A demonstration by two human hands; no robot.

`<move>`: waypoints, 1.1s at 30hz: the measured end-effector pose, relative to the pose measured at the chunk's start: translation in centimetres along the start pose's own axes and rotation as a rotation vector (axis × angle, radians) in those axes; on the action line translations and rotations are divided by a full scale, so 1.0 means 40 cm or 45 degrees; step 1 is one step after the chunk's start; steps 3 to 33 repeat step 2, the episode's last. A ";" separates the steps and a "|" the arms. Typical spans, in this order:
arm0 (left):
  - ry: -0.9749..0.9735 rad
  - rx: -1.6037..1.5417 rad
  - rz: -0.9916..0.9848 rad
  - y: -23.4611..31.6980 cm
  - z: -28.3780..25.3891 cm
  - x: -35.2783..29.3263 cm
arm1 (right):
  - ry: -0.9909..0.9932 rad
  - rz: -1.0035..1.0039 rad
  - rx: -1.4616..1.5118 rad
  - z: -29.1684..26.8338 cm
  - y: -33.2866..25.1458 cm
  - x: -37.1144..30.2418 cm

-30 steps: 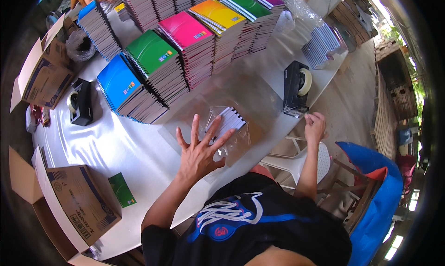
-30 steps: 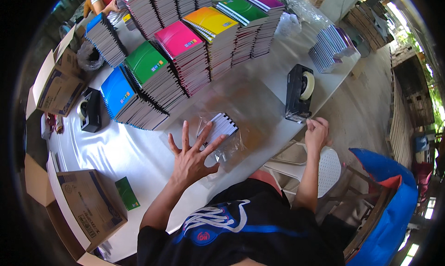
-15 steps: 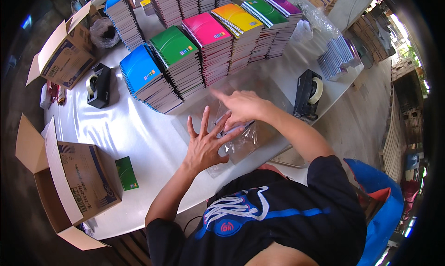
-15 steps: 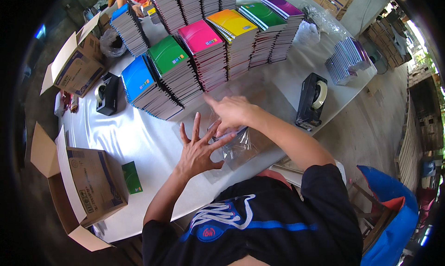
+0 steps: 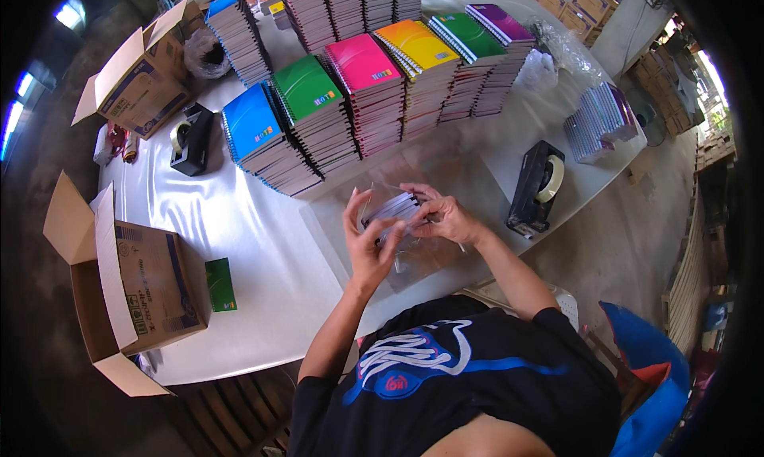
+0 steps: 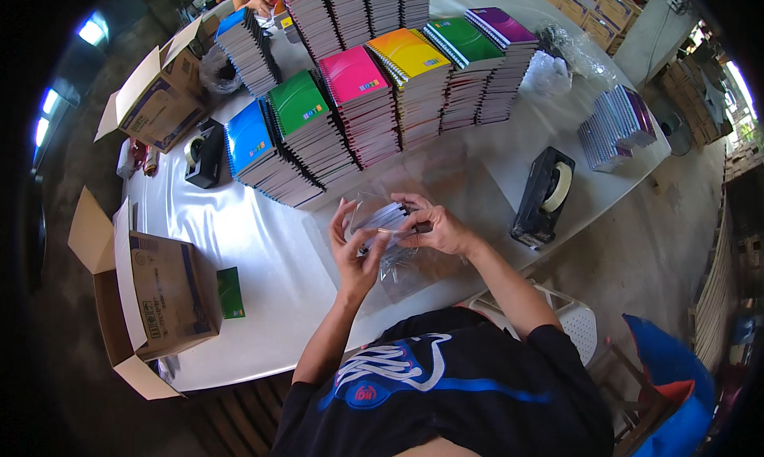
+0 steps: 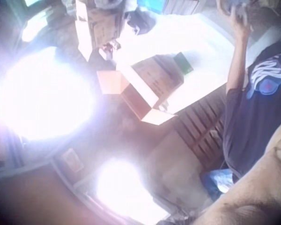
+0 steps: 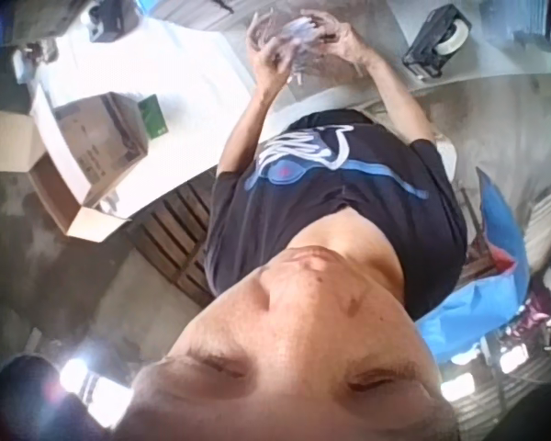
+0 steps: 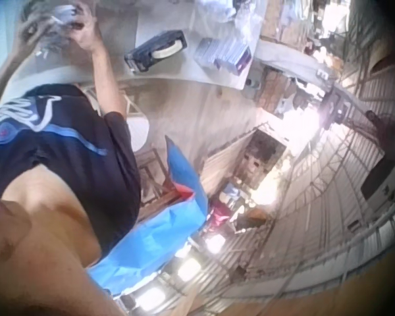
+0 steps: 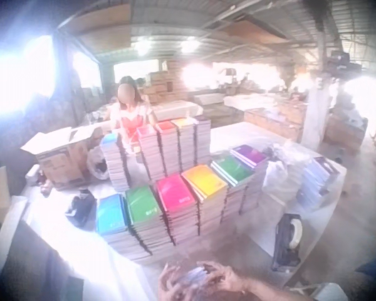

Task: The person gathers several colorful notebooks from stacks on a table, aligns them into a single stack, and places the stack into a clear plastic bag.

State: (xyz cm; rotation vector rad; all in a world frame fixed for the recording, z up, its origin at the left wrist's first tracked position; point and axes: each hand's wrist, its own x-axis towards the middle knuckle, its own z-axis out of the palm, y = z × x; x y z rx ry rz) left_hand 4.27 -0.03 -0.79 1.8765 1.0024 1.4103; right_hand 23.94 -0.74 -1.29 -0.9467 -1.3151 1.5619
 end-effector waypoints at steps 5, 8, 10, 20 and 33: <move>0.097 -0.369 -0.388 -0.021 -0.005 -0.018 | 0.016 0.002 0.047 0.001 0.017 -0.001; 0.097 -0.369 -0.388 -0.021 -0.005 -0.018 | 0.016 0.002 0.047 0.001 0.017 -0.001; 0.097 -0.369 -0.388 -0.021 -0.005 -0.018 | 0.016 0.002 0.047 0.001 0.017 -0.001; 0.097 -0.369 -0.388 -0.021 -0.005 -0.018 | 0.016 0.002 0.047 0.001 0.017 -0.001; 0.097 -0.369 -0.388 -0.021 -0.005 -0.018 | 0.016 0.002 0.047 0.001 0.017 -0.001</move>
